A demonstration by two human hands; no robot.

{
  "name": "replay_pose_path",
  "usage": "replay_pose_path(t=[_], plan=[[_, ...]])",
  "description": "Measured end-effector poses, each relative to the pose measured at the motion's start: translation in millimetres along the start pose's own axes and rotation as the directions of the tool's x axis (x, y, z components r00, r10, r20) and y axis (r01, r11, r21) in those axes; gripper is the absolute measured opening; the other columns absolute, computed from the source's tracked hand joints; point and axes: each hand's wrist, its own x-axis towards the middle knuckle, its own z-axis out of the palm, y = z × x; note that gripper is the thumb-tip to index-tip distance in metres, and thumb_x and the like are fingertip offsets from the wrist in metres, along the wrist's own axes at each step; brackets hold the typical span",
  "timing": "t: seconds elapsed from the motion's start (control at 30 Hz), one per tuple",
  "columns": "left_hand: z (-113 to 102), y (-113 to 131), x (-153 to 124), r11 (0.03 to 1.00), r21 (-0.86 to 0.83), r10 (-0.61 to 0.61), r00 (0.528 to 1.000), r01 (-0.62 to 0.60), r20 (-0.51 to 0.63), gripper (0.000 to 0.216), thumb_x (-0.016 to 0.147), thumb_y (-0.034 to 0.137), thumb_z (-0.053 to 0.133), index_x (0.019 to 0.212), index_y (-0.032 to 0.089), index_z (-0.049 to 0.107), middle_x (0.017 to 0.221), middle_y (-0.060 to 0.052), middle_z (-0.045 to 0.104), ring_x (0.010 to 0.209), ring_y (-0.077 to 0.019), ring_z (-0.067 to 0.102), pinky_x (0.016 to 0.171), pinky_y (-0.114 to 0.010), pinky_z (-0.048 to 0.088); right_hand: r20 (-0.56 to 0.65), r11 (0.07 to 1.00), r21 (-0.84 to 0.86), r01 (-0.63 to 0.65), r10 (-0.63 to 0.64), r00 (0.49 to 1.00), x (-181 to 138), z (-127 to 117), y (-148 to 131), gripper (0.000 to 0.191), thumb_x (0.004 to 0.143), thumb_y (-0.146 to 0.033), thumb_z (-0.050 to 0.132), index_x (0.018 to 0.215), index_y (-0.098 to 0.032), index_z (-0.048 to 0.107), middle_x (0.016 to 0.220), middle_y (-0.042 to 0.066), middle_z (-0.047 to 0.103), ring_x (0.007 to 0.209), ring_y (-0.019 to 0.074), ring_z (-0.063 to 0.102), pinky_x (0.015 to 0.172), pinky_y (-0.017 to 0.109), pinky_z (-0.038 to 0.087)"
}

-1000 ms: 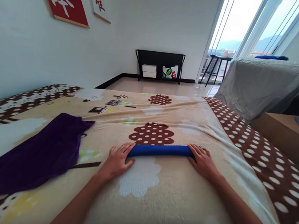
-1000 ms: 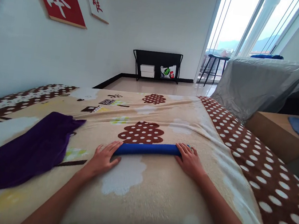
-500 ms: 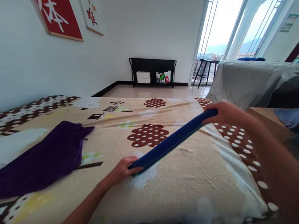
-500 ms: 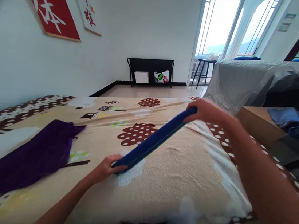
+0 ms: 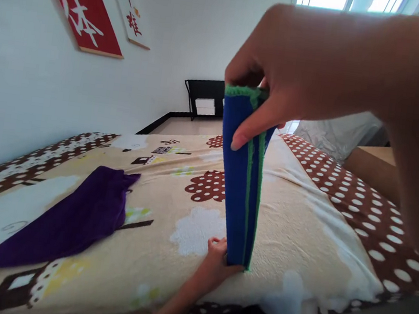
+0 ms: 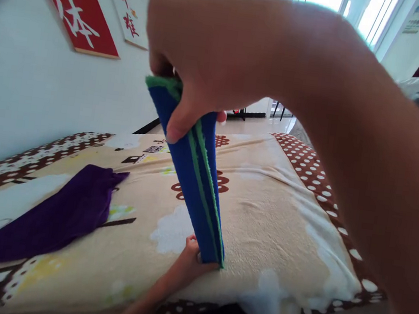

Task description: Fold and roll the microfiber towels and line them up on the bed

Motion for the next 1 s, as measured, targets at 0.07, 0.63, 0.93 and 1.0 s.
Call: replay_pose_path(t=[0.07,0.63,0.93,1.0], plan=[[-3.2,0.3,0.6,1.000,0.004,-0.007,0.999,0.007,-0.032,0.022,0.066,0.028,0.082,0.083,0.024,0.070,0.100,-0.002,0.073,0.103,-0.0273,0.061,0.104,-0.049,0.028,-0.046,0.999,-0.031,-0.031,0.030,0.998,3.1,-2.4,-15.4,0.076,0.083,-0.053,0.020,0.076,0.003,0.070,0.065,-0.005,0.060,0.071,0.0093,0.067,0.060,0.015,0.033],[-6.9,-15.5,8.9,0.997,0.082,0.000,0.993,0.010,-0.117,0.022,0.066,0.030,0.080,0.084,0.023,0.071,0.095,-0.005,0.073,0.096,-0.0278,0.063,0.099,-0.051,0.029,0.069,0.971,-0.179,0.159,-0.149,0.986,-13.1,-7.7,-28.7,0.068,0.083,-0.050,0.025,0.081,0.000,0.071,0.073,-0.006,0.064,0.071,0.0020,0.065,0.060,0.009,0.026],[-2.5,-16.6,8.4,0.995,0.098,0.013,0.995,-0.003,-0.096,0.016,0.069,0.028,0.078,0.081,0.023,0.070,0.089,-0.004,0.073,0.095,-0.0269,0.062,0.099,-0.049,0.027,-0.206,0.997,-0.071,-0.035,0.020,0.978,45.4,14.3,42.2,0.074,0.082,-0.048,0.018,0.068,0.005,0.067,0.066,-0.006,0.061,0.072,0.0036,0.066,0.061,0.011,0.029],[-2.4,-17.1,8.6,0.995,0.101,0.019,0.995,-0.009,-0.097,0.015,0.070,0.028,0.077,0.082,0.024,0.070,0.088,-0.003,0.073,0.095,-0.0267,0.062,0.100,-0.050,0.026,-0.246,0.995,-0.058,-0.081,0.064,0.967,48.8,15.3,52.4,0.076,0.081,-0.048,0.014,0.066,0.004,0.067,0.064,-0.006,0.060,0.075,0.0045,0.066,0.062,0.011,0.028]])
